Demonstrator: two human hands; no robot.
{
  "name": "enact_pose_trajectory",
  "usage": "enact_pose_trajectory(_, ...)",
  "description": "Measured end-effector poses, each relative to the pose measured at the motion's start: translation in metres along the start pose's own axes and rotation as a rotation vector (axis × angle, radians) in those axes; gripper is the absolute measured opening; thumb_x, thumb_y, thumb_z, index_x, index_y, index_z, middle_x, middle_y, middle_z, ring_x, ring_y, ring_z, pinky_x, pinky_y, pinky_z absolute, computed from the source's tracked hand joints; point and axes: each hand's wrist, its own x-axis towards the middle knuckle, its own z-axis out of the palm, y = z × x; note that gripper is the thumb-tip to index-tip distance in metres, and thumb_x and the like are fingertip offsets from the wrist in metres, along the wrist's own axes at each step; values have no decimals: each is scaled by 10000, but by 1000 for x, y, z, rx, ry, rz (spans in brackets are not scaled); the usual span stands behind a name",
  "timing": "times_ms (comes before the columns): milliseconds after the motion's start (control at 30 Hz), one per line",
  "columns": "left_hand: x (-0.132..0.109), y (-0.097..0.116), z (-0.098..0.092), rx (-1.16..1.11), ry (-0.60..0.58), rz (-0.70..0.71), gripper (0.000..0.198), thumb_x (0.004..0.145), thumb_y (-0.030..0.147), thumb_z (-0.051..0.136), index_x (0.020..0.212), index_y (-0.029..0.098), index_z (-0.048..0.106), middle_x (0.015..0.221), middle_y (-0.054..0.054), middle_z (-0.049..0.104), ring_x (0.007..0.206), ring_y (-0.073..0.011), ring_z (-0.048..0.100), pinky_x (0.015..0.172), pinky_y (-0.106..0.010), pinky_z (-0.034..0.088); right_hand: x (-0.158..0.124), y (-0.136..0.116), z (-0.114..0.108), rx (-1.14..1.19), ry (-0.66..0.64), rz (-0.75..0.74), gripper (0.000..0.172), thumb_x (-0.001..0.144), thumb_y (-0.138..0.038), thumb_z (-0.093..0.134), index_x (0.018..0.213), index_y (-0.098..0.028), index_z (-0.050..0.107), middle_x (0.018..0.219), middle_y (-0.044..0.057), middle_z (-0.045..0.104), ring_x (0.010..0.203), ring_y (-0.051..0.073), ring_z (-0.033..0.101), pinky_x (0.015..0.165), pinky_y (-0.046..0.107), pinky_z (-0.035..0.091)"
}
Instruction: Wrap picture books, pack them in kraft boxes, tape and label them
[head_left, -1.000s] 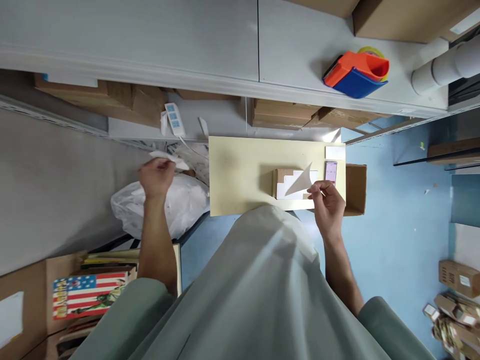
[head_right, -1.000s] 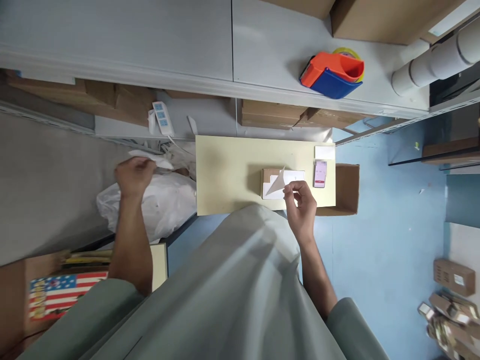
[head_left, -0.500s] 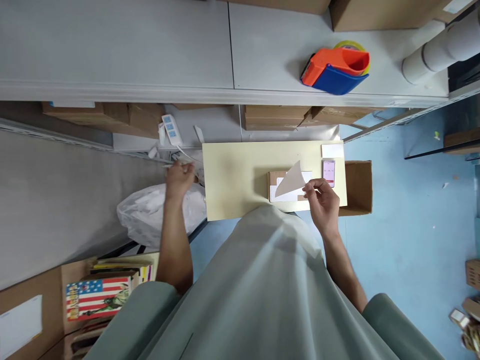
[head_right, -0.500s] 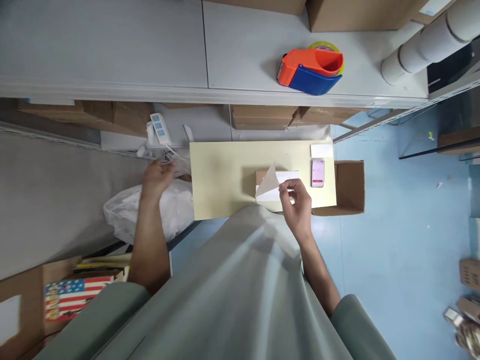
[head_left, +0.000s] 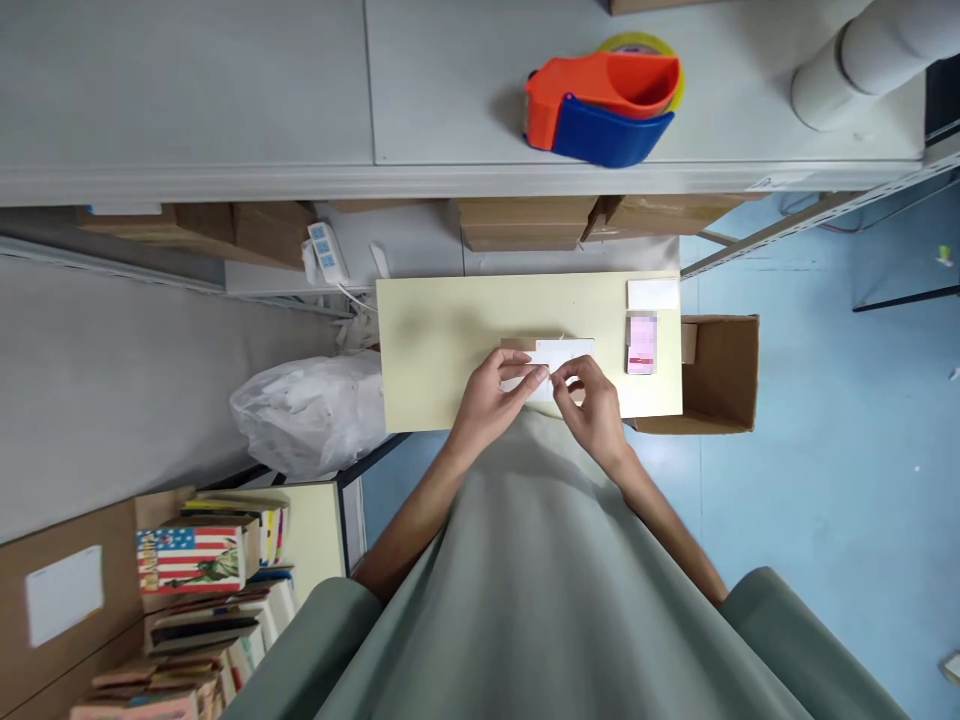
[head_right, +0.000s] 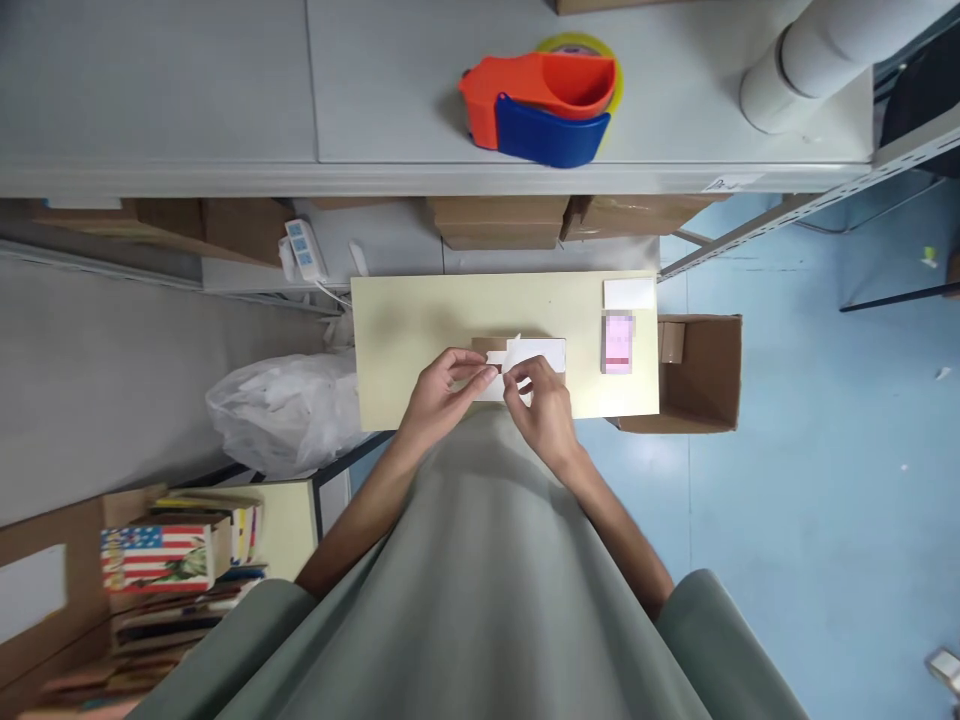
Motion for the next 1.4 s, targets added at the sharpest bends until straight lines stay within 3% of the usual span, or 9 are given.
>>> enact_pose_trajectory(167,0,-13,27,-110,31,-94,451,845,542,891,1072,229,661,1190,-112,806,1228,-312,761,1048,-428,579,-5,21,-10,61,-80,8,184,1093,-387,559,993,-263,650,1023,65,720,921,225,697,782,398,634)
enact_pose_trajectory(267,1,-22,39,-164,40,-135,463,849,548,881,1090,227,652,1169,-107,804,1138,-292,788,1010,-422,589,-10,31,-12,87,-135,24,198,1095,-429,584,1028,-268,677,1046,67,733,934,228,701,775,391,635)
enact_pose_trajectory(367,4,-30,47,-174,55,-169,487,839,559,883,1107,226,651,1081,-90,813,1037,-274,800,965,-420,596,-13,41,-15,108,-184,44,183,1077,-434,620,1035,-268,686,1064,66,742,904,221,698,761,385,630)
enact_pose_trajectory(533,10,-40,55,-159,52,-200,557,810,593,896,1158,221,671,1089,-97,819,1116,-283,779,1032,-444,579,-15,60,-24,135,-241,77,133,1054,-354,596,992,-258,665,1027,55,733,887,208,690,740,354,597)
enact_pose_trajectory(700,11,-46,64,-168,51,-232,631,743,614,934,1156,221,663,1037,-83,813,1029,-275,787,979,-437,595,-18,71,-27,121,-301,83,158,1036,-349,586,932,-246,647,975,44,718,787,184,650,681,333,548)
enact_pose_trajectory(833,13,-51,59,-141,120,-234,583,747,634,913,1093,221,689,1022,-69,807,1061,-266,766,976,-412,592,-20,79,-36,166,-226,147,230,1034,-439,607,922,-247,665,963,53,738,814,198,677,705,344,567)
enact_pose_trajectory(1033,14,-59,37,-233,166,-262,536,763,650,889,1025,234,677,1091,-74,799,1138,-273,756,1020,-424,592,-20,106,-56,222,-9,433,335,926,-573,697,906,-238,706,980,64,774,871,223,706,754,366,580)
enact_pose_trajectory(1167,12,-63,29,-281,143,-283,543,756,660,891,1009,237,662,1104,-75,799,1138,-276,768,1042,-440,594,-20,115,-52,268,-33,524,339,866,-563,728,912,-227,722,990,73,786,861,225,693,744,367,568)
enact_pose_trajectory(1400,7,-72,28,-342,127,-295,557,747,652,901,1014,230,655,1125,-83,802,1131,-271,774,1070,-445,579,-23,110,-43,321,-77,534,320,867,-538,677,890,-223,724,934,52,762,795,197,638,701,345,526)
